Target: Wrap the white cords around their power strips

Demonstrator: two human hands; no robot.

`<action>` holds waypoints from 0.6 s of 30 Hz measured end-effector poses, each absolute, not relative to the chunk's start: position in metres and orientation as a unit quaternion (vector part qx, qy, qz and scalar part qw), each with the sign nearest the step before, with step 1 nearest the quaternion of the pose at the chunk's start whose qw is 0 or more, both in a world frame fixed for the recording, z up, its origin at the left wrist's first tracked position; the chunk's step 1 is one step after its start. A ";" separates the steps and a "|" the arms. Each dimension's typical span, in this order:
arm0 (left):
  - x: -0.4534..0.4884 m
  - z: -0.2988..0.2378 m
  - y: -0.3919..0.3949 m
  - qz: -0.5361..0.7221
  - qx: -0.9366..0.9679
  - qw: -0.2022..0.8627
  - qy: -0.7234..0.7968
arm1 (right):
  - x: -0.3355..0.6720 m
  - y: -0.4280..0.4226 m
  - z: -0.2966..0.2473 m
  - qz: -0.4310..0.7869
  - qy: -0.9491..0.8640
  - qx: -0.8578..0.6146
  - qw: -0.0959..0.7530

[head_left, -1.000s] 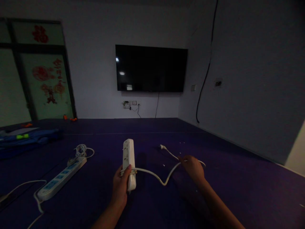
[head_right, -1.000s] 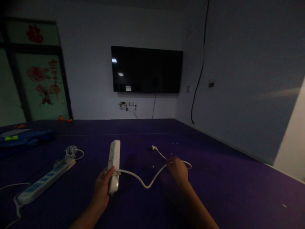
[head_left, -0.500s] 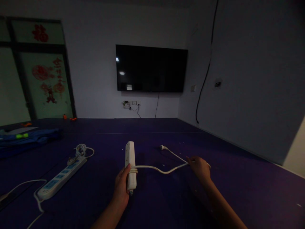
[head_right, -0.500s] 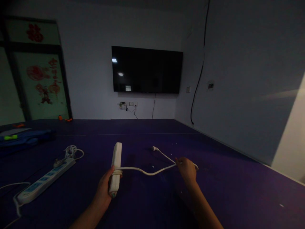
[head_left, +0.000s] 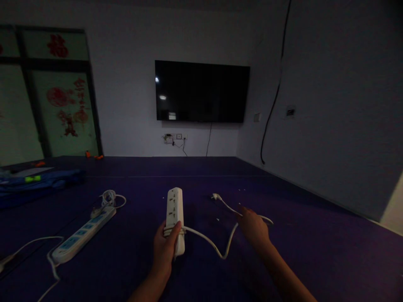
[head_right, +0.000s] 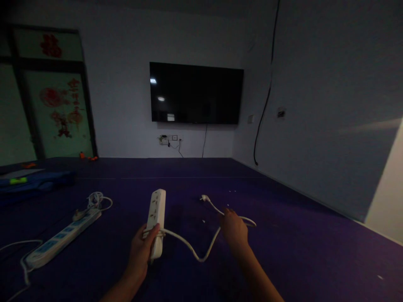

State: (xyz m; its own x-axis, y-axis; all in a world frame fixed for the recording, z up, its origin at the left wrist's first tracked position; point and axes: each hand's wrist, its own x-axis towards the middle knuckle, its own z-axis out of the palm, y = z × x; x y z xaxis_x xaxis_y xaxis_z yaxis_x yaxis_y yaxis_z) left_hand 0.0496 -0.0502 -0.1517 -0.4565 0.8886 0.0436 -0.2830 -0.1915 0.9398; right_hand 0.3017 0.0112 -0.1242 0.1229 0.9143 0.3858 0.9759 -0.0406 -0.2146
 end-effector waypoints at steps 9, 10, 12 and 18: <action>0.055 -0.149 -0.055 0.691 0.365 0.370 0.502 | 0.207 -0.053 -0.124 0.011 -0.837 -0.421 0.349; 0.055 -0.149 -0.055 0.692 0.363 0.370 0.502 | 0.199 -0.056 -0.127 0.045 -0.845 -0.411 0.339; 0.055 -0.151 -0.053 0.693 0.358 0.373 0.502 | 0.189 -0.058 -0.132 0.106 -0.844 -0.417 0.319; 0.056 -0.160 -0.048 0.685 0.340 0.456 0.456 | 0.190 -0.053 -0.137 0.190 -0.809 -0.438 0.342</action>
State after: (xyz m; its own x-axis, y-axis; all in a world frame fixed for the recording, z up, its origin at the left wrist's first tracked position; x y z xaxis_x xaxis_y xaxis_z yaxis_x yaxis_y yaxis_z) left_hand 0.0562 -0.0475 -0.1603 -0.3529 0.9343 0.0501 -0.3139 -0.1687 0.9344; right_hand 0.1903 -0.0534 -0.1370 -0.3823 0.8387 0.3879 0.5786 0.5446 -0.6072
